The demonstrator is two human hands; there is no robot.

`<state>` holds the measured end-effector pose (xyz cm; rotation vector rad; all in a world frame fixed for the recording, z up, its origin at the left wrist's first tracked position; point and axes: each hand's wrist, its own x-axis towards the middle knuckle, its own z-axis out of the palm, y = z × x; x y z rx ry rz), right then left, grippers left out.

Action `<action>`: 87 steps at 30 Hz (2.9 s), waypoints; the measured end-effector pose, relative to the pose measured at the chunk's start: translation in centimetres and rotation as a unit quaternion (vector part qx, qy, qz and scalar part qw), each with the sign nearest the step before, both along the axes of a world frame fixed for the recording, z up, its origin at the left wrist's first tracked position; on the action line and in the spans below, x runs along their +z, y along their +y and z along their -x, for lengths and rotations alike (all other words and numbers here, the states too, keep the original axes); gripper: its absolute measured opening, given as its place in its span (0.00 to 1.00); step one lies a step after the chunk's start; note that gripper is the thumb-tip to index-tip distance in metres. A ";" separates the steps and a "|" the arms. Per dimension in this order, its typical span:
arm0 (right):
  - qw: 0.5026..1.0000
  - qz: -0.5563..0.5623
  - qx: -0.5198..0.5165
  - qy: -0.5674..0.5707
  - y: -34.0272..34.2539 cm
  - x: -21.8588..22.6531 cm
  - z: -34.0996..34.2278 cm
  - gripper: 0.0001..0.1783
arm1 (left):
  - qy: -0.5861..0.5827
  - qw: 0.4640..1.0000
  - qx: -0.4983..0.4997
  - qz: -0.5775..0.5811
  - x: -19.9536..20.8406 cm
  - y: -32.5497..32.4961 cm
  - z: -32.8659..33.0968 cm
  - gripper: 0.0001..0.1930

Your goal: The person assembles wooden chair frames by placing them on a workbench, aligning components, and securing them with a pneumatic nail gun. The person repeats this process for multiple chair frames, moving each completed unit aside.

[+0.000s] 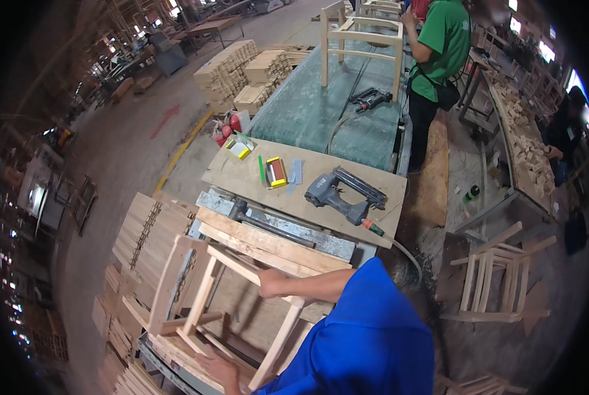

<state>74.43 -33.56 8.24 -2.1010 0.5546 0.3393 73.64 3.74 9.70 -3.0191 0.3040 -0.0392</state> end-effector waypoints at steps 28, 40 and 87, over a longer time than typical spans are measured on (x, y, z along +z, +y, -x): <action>0.587 0.342 0.103 -0.726 -10.0 54.1 20.7 0.31 | 0.035 0.190 -0.280 0.940 29.3 -9.6 7.3 0.12; 0.644 -0.103 -0.262 -0.712 -23.9 30.4 21.7 0.22 | 0.205 0.113 -0.231 0.944 28.1 -38.9 5.7 0.07; 0.688 -0.053 -0.615 -0.381 -83.0 14.6 8.6 0.27 | 0.566 0.350 -0.114 0.738 13.6 -100.8 -16.5 0.25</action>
